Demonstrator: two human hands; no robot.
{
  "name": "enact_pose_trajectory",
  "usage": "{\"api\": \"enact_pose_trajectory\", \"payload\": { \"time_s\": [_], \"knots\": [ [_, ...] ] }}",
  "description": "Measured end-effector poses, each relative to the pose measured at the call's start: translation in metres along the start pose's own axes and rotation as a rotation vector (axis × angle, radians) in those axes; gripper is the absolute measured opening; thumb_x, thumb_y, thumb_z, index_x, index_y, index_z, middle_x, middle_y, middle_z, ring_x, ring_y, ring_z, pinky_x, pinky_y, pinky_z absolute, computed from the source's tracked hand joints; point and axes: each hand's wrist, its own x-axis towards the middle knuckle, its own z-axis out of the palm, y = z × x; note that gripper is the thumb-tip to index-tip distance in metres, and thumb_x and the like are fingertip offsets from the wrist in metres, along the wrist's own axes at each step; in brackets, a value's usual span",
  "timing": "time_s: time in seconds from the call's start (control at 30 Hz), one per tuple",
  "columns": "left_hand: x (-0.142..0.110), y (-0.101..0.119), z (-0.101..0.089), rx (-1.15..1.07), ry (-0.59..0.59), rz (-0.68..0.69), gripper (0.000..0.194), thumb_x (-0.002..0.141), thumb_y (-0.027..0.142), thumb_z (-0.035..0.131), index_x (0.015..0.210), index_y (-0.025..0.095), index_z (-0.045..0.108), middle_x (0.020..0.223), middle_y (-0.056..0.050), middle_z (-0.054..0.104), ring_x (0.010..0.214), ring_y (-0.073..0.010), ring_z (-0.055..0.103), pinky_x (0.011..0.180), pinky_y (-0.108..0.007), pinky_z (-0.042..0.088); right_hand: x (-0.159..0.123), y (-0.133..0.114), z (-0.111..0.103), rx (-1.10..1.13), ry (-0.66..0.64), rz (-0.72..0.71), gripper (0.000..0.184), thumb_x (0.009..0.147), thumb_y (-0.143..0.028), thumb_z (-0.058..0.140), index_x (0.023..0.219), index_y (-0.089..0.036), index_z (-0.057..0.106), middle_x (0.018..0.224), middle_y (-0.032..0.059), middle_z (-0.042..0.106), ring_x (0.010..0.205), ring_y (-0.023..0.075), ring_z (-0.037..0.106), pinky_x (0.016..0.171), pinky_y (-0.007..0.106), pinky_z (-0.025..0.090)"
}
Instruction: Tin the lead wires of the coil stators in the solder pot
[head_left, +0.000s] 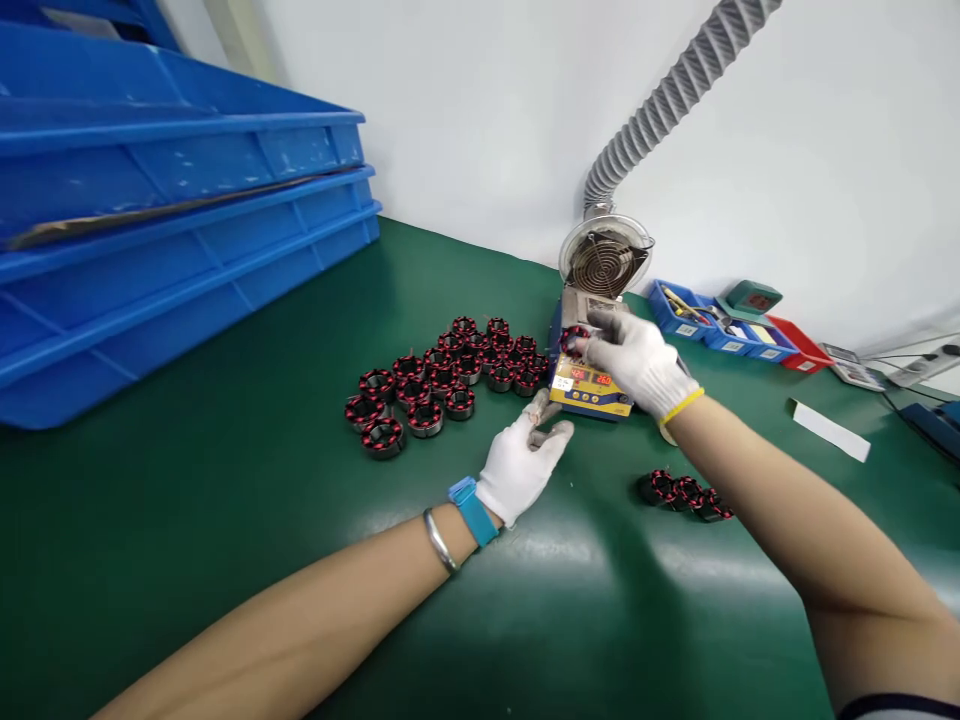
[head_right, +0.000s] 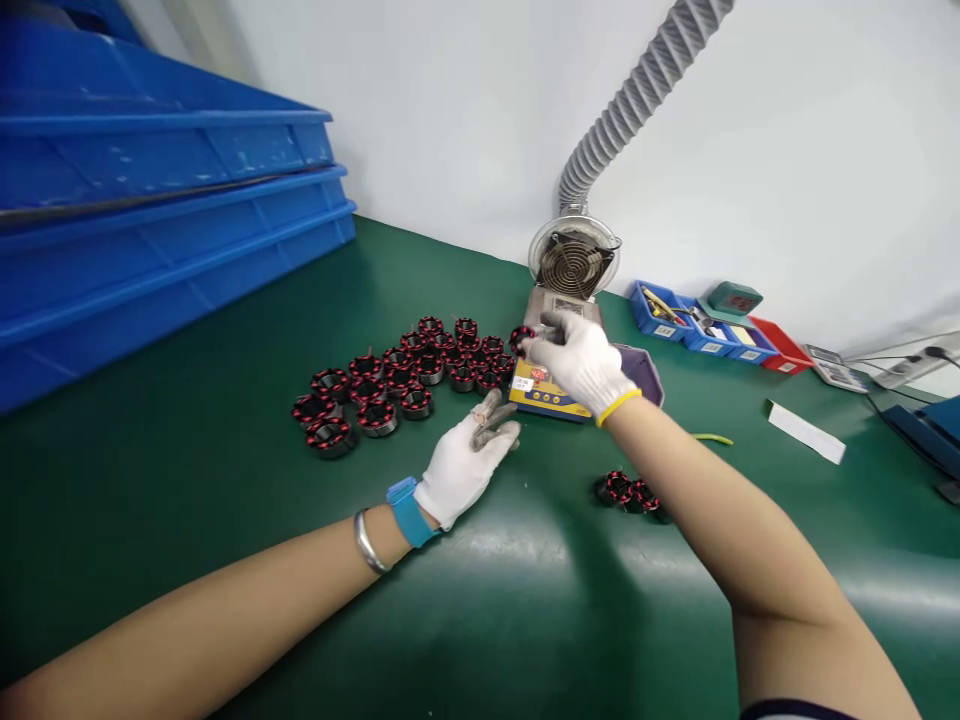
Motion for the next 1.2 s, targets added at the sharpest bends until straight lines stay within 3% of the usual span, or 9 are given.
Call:
{"api": "enact_pose_trajectory", "payload": {
  "time_s": [0.17, 0.33, 0.5, 0.57, 0.63, 0.73, 0.8, 0.97, 1.2],
  "knots": [
    [-0.004, 0.001, -0.007, 0.275, 0.057, 0.151, 0.059, 0.088, 0.039, 0.054, 0.141, 0.016, 0.041, 0.127, -0.013, 0.062, 0.111, -0.0238, 0.063, 0.095, -0.033, 0.052, -0.061, -0.012, 0.040, 0.287, -0.182, 0.123, 0.063, 0.080, -0.044, 0.067, 0.136, -0.023, 0.050, 0.105, 0.0044, 0.069, 0.100, 0.0237, 0.064, 0.094, 0.038, 0.049],
    [-0.003, -0.002, -0.015, 0.440, 0.117, 0.209, 0.056, 0.092, 0.034, 0.042, 0.141, 0.008, 0.040, 0.134, -0.018, 0.056, 0.122, -0.0248, 0.056, 0.102, -0.035, 0.047, -0.073, -0.023, 0.023, 0.548, -0.423, 0.205, 0.038, 0.088, -0.052, 0.055, 0.110, -0.021, 0.063, 0.085, 0.0037, 0.071, 0.082, 0.0211, 0.069, 0.076, 0.031, 0.057],
    [-0.006, 0.002, -0.012, 0.532, 0.029, 0.312, 0.054, 0.092, 0.035, 0.044, 0.140, 0.012, 0.042, 0.132, -0.013, 0.059, 0.113, -0.0214, 0.062, 0.094, -0.031, 0.051, -0.057, -0.018, 0.009, 0.597, -0.541, 0.446, 0.019, 0.084, -0.036, 0.065, 0.082, -0.018, 0.060, 0.064, 0.0033, 0.067, 0.056, 0.0152, 0.065, 0.054, 0.024, 0.056],
    [-0.005, 0.008, -0.011, 0.645, 0.076, 0.357, 0.056, 0.091, 0.038, 0.047, 0.139, 0.011, 0.044, 0.132, -0.013, 0.059, 0.113, -0.0223, 0.062, 0.096, -0.033, 0.049, -0.042, -0.013, 0.005, 0.577, -0.464, 0.436, 0.018, 0.082, -0.029, 0.067, 0.093, -0.016, 0.062, 0.067, 0.0039, 0.068, 0.056, 0.0149, 0.065, 0.055, 0.026, 0.056],
    [-0.002, 0.013, -0.011, 0.826, 0.130, 0.419, 0.057, 0.088, 0.040, 0.050, 0.137, 0.010, 0.046, 0.133, -0.014, 0.058, 0.116, -0.0256, 0.059, 0.101, -0.039, 0.045, -0.020, -0.006, -0.004, 0.501, -0.243, 0.365, 0.032, 0.079, -0.024, 0.070, 0.108, -0.015, 0.061, 0.080, 0.0057, 0.070, 0.065, 0.0154, 0.066, 0.064, 0.029, 0.058],
    [0.005, 0.019, -0.014, 1.108, 0.161, 0.483, 0.056, 0.086, 0.044, 0.052, 0.133, 0.014, 0.051, 0.143, -0.013, 0.048, 0.128, -0.0311, 0.047, 0.111, -0.050, 0.030, 0.021, 0.006, -0.022, 0.174, 0.073, 0.150, 0.042, 0.076, -0.028, 0.071, 0.116, -0.018, 0.062, 0.102, 0.0053, 0.070, 0.090, 0.0186, 0.066, 0.086, 0.035, 0.054],
    [0.010, 0.019, -0.016, 1.243, 0.177, 0.452, 0.057, 0.084, 0.046, 0.052, 0.132, 0.016, 0.053, 0.148, -0.013, 0.042, 0.133, -0.0339, 0.040, 0.113, -0.055, 0.020, 0.046, 0.014, -0.031, -0.077, 0.173, 0.066, 0.040, 0.076, -0.034, 0.068, 0.113, -0.020, 0.064, 0.105, 0.0041, 0.069, 0.100, 0.0230, 0.063, 0.092, 0.039, 0.050],
    [0.019, 0.015, -0.023, 1.399, 0.163, 0.349, 0.065, 0.079, 0.050, 0.055, 0.133, 0.013, 0.052, 0.151, -0.018, 0.034, 0.130, -0.0366, 0.039, 0.106, -0.057, 0.025, 0.081, 0.029, -0.027, -0.343, 0.183, 0.043, 0.039, 0.078, -0.037, 0.061, 0.115, -0.024, 0.064, 0.107, 0.0051, 0.069, 0.103, 0.0283, 0.062, 0.089, 0.043, 0.050],
    [0.017, 0.016, -0.022, 1.390, 0.040, 0.414, 0.058, 0.083, 0.047, 0.053, 0.131, 0.015, 0.053, 0.151, -0.014, 0.036, 0.121, -0.0329, 0.048, 0.096, -0.049, 0.038, 0.085, 0.037, -0.013, -0.469, 0.158, 0.000, 0.038, 0.079, -0.043, 0.060, 0.114, -0.029, 0.063, 0.111, 0.0041, 0.066, 0.103, 0.0302, 0.062, 0.086, 0.047, 0.051]
  ]
}}
